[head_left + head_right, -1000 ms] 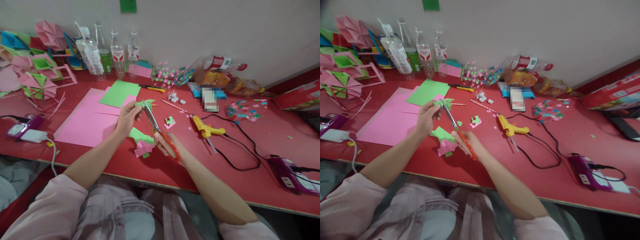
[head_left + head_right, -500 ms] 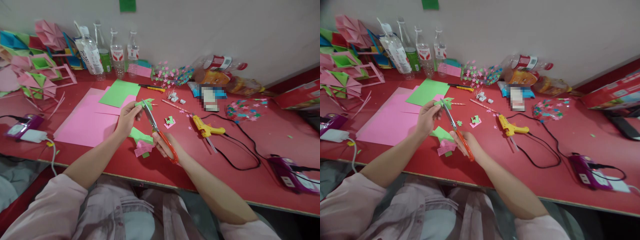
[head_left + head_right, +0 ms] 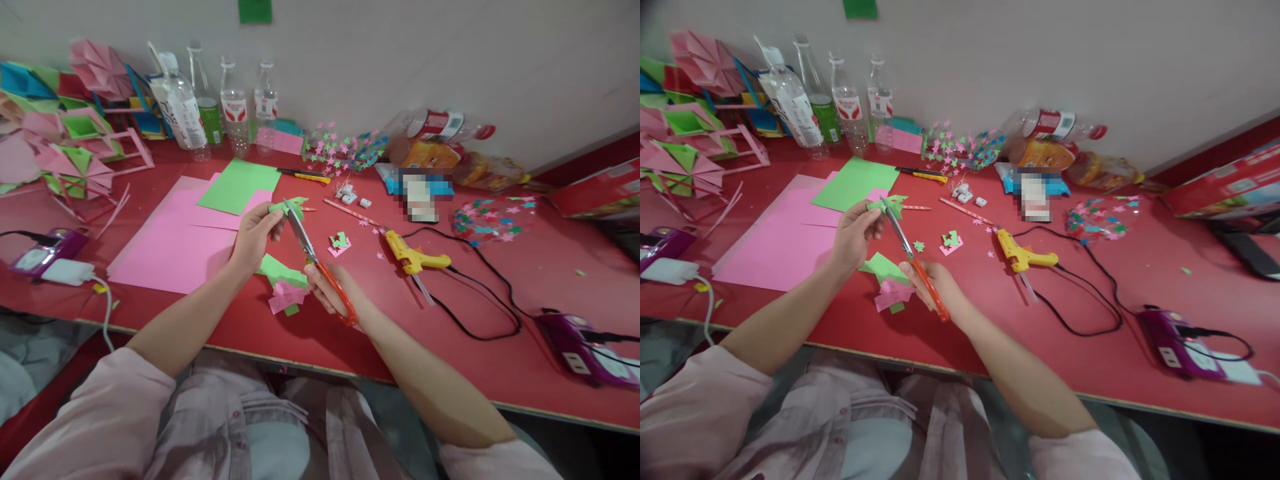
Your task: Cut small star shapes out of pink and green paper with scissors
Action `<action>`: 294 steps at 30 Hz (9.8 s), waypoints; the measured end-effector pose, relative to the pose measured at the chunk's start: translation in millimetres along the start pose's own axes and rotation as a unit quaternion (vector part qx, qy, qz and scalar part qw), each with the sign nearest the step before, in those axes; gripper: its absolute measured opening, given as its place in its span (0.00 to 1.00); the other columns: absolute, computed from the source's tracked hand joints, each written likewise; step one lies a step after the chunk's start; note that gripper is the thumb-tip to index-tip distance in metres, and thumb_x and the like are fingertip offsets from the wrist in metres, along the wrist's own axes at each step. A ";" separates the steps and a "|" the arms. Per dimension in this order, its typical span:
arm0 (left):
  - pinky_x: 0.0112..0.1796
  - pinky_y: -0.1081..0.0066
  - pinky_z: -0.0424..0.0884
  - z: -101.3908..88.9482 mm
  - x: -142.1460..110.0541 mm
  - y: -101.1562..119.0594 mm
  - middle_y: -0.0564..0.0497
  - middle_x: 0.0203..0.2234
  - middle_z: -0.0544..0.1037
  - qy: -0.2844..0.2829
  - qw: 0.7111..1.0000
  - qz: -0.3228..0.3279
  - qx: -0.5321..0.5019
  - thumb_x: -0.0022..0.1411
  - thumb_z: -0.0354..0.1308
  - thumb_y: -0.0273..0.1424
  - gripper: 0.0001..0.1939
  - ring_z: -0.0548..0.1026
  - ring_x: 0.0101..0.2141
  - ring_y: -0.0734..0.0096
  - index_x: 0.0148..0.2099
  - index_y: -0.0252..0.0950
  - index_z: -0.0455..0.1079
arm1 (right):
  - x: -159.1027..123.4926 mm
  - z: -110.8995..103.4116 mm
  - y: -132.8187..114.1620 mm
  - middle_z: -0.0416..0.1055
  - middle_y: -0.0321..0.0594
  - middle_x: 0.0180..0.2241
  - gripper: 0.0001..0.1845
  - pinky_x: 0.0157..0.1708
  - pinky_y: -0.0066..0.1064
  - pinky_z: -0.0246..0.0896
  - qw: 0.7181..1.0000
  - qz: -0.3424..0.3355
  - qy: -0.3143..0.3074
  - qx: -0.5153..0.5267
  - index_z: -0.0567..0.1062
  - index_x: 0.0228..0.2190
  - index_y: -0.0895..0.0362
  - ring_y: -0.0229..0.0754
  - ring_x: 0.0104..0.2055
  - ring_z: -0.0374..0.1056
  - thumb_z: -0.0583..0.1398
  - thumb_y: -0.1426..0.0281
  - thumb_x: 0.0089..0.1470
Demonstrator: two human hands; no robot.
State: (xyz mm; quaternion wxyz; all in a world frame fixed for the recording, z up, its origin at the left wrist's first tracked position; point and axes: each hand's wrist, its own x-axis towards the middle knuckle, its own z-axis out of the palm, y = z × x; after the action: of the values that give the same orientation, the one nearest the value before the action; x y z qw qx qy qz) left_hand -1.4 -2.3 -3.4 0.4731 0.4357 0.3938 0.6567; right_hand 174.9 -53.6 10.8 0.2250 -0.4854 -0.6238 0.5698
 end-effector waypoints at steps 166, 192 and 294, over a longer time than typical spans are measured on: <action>0.21 0.80 0.61 -0.6 0.8 -0.3 0.59 0.15 0.68 -0.009 1.000 0.008 -0.029 0.54 0.59 0.28 0.08 0.65 0.17 0.85 0.25 0.37 0.64 | 4.8 1.9 11.3 0.52 0.26 0.13 0.32 0.14 0.26 0.47 0.999 -0.007 0.011 -0.036 0.59 0.21 0.53 0.30 0.12 0.49 0.52 0.37 0.52; 0.20 0.80 0.59 -5.2 2.7 8.9 0.58 0.16 0.68 0.042 0.999 0.009 -0.001 0.55 0.57 0.30 0.08 0.64 0.17 0.84 0.25 0.37 0.63 | 2.9 -2.1 1.6 0.50 0.28 0.13 0.32 0.16 0.27 0.43 0.998 -0.010 0.029 -0.056 0.56 0.18 0.52 0.32 0.15 0.48 0.55 0.38 0.50; 0.19 0.80 0.63 -6.8 3.7 11.7 0.58 0.15 0.71 0.012 1.000 0.001 0.024 0.51 0.58 0.27 0.05 0.65 0.16 0.84 0.24 0.36 0.68 | 15.8 -18.6 12.3 0.51 0.28 0.12 0.37 0.14 0.26 0.44 0.998 0.004 -0.034 -0.058 0.59 0.18 0.54 0.31 0.15 0.48 0.55 0.32 0.41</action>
State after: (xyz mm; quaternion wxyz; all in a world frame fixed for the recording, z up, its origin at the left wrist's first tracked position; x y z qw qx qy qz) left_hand -11.7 -2.3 6.0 0.4569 0.4395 0.4145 0.6529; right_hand 187.9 -32.3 -0.2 0.1732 -0.4803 -0.6613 0.5496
